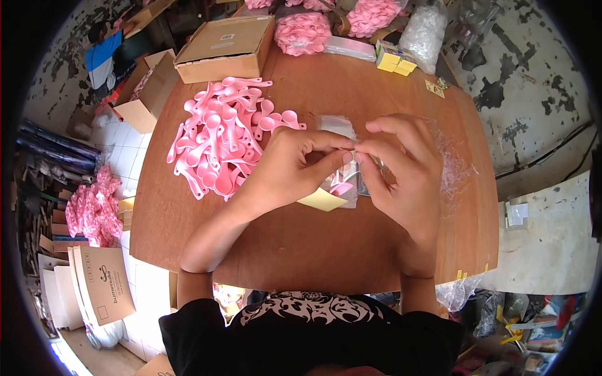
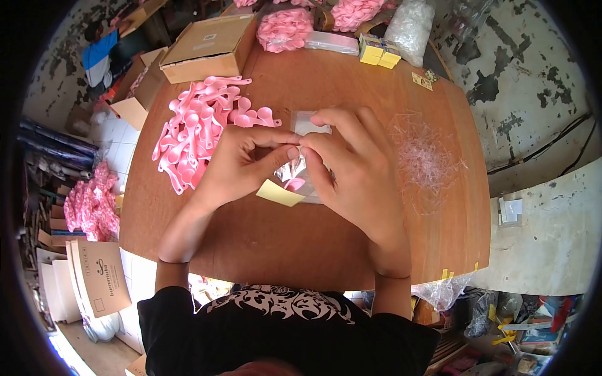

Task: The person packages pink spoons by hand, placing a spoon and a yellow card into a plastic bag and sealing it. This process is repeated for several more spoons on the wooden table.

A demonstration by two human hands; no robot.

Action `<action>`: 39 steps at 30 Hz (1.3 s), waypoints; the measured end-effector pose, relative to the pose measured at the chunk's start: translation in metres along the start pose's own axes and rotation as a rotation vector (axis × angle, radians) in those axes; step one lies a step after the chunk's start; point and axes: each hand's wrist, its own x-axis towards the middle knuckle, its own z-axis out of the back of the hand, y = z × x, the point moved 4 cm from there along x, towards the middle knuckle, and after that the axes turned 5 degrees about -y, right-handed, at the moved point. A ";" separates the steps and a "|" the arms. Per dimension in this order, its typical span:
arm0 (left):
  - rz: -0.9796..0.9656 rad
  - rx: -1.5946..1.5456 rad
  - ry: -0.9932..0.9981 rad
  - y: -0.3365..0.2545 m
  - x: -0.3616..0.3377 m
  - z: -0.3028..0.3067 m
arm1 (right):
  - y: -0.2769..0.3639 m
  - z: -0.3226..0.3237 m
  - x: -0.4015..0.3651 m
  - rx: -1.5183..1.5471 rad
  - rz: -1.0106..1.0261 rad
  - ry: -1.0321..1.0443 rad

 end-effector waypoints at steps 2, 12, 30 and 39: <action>-0.012 -0.039 -0.016 0.001 0.000 0.000 | 0.001 0.001 0.001 -0.036 0.006 0.017; -0.055 -0.005 -0.049 0.006 0.000 -0.001 | -0.001 -0.003 0.000 -0.074 0.114 -0.048; -0.153 0.192 0.122 -0.022 -0.010 0.000 | -0.014 0.007 -0.005 0.383 -0.178 -0.215; -0.215 -0.067 -0.147 -0.028 -0.008 0.030 | -0.177 0.072 -0.089 1.215 -0.731 -0.068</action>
